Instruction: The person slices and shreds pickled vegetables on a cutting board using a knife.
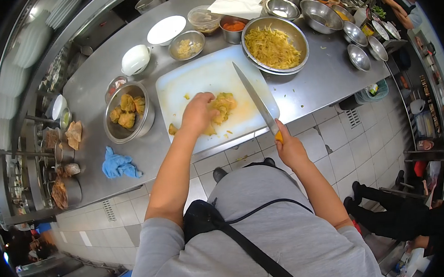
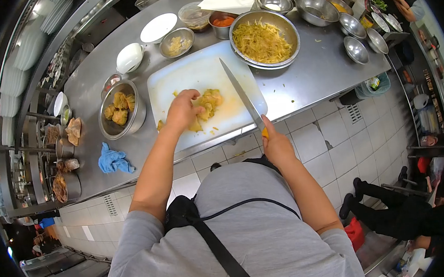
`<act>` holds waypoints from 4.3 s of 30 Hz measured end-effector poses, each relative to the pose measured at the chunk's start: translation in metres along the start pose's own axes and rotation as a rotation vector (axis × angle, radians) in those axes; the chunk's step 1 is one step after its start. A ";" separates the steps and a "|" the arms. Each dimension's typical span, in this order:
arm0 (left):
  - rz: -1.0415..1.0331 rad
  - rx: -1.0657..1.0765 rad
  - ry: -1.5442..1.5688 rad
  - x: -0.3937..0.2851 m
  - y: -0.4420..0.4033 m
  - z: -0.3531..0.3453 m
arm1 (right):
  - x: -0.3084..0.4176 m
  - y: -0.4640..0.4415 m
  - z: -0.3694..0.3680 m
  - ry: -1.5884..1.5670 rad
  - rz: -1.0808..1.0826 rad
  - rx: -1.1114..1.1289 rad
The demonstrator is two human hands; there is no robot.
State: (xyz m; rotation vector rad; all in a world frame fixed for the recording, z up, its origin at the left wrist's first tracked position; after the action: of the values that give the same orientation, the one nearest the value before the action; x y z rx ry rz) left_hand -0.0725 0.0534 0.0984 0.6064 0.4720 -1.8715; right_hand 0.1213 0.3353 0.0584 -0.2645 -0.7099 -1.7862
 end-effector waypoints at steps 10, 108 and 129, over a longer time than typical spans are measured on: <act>0.219 0.381 -0.112 0.051 0.000 0.000 | -0.006 -0.001 -0.005 -0.029 0.038 -0.038; 0.007 0.375 0.046 0.005 0.042 0.016 | -0.008 -0.008 0.003 -0.067 -0.084 0.011; -0.230 -0.054 -0.321 0.015 0.011 -0.090 | -0.021 -0.011 -0.003 -0.117 0.039 -0.044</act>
State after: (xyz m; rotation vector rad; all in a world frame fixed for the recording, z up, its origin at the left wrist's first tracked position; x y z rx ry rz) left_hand -0.0497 0.0908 0.0176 0.2136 0.3911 -2.1195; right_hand 0.1191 0.3521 0.0417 -0.4126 -0.7437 -1.7617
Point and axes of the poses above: each hand's wrist, its own y-axis away from the middle knuckle, its own z-axis out of the back of the hand, x = y × z, the point moved 1 cm from there along -y, towards the middle knuckle
